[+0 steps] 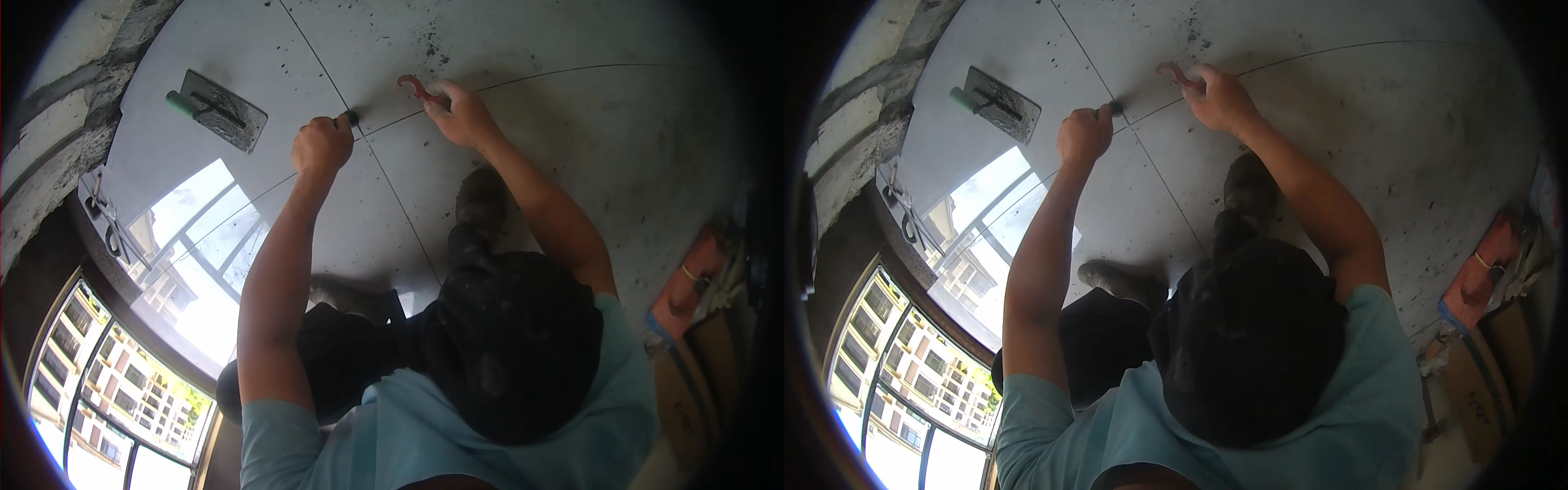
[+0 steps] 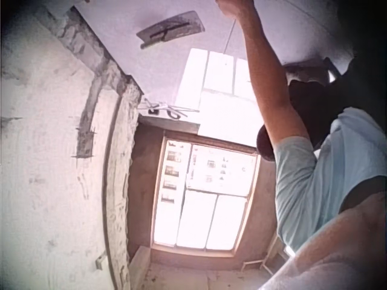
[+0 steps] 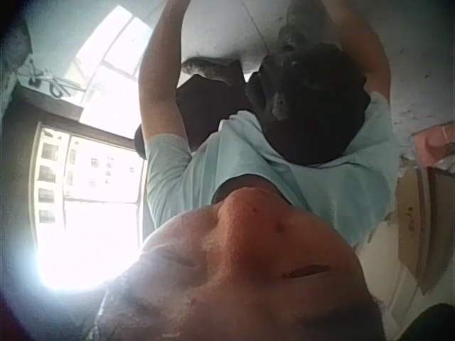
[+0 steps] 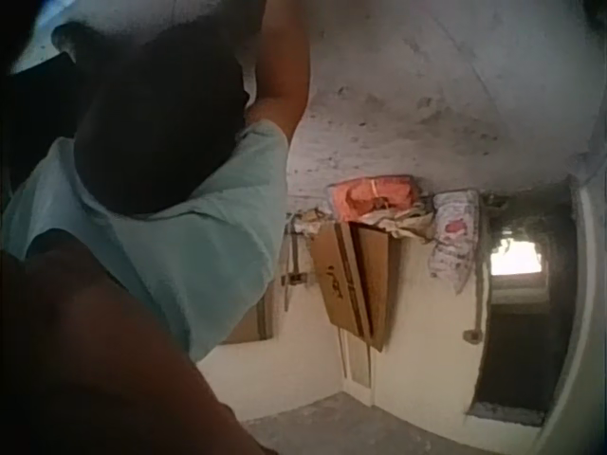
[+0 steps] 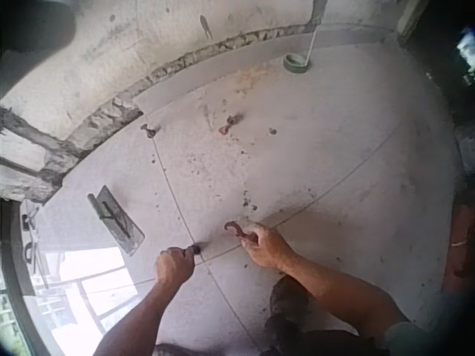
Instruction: The person installs leveling spacers between floor tiles, smooths mortar with a trowel, lays a new tile, inserts additional spacers along the edge, and presses the tile using a float.
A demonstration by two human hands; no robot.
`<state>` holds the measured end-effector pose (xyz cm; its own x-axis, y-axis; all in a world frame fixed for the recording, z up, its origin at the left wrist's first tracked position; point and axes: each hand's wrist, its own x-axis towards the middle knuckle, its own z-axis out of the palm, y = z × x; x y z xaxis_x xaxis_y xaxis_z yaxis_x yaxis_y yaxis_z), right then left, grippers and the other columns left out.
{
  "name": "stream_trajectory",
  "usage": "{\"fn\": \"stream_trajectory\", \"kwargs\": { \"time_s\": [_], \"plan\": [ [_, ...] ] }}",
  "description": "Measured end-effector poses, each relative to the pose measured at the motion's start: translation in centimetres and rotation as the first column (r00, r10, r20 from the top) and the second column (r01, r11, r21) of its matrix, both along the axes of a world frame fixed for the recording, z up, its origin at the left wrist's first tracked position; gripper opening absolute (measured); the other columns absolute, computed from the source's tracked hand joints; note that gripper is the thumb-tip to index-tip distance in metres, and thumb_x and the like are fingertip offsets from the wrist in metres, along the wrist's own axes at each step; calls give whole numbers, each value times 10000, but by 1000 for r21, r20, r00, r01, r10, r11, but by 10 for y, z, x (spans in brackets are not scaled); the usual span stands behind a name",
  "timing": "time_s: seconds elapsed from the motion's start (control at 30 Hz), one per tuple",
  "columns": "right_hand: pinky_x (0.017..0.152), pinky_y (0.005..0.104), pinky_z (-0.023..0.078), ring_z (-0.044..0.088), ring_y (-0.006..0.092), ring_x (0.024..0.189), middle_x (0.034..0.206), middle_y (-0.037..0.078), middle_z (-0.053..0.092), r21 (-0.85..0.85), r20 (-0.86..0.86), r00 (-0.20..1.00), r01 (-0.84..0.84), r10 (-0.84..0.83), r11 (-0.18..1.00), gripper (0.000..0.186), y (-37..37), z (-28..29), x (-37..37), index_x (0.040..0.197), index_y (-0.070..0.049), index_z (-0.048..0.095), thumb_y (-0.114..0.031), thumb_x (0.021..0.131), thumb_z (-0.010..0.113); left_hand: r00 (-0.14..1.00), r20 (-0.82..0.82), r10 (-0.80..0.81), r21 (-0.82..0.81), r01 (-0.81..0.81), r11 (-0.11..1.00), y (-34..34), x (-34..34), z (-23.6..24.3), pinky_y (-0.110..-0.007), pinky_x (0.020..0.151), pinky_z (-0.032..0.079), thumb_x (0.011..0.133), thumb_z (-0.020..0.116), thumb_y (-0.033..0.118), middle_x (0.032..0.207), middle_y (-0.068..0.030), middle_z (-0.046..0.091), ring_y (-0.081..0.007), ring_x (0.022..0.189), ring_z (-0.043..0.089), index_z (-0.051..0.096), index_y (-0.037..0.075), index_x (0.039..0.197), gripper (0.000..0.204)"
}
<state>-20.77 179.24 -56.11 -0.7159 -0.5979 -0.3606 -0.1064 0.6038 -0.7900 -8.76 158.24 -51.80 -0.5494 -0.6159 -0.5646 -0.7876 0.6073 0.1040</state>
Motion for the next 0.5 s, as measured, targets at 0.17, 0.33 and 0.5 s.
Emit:
{"fn": "stream_trajectory", "kwargs": {
  "time_s": [0.17,0.33,0.5],
  "plan": [
    [760,380,510,671,323,845,915,187,687,33,7,1000,-28,28,999,293,-5,0,0,1081,-26,613,-219,864,646,962,205,-180,26,179,984,12,-23,10,-402,791,545,948,473,347,962,-184,701,-332,908,688,705,38,948,387],
    [751,452,518,653,386,842,875,188,686,51,-25,997,-68,69,996,259,-9,0,4,1023,-43,626,-238,853,620,791,147,-594,38,596,802,-4,-5,12,-420,736,536,901,540,173,891,-145,691,-329,865,684,669,30,964,202],
    [794,432,505,627,330,905,921,124,667,303,-373,848,-272,376,913,209,-3,4,-5,1004,-88,654,-197,828,629,679,146,-720,50,722,690,-13,-7,16,-380,678,550,857,543,69,848,-121,710,-264,817,706,708,48,928,182]
  ]
}}
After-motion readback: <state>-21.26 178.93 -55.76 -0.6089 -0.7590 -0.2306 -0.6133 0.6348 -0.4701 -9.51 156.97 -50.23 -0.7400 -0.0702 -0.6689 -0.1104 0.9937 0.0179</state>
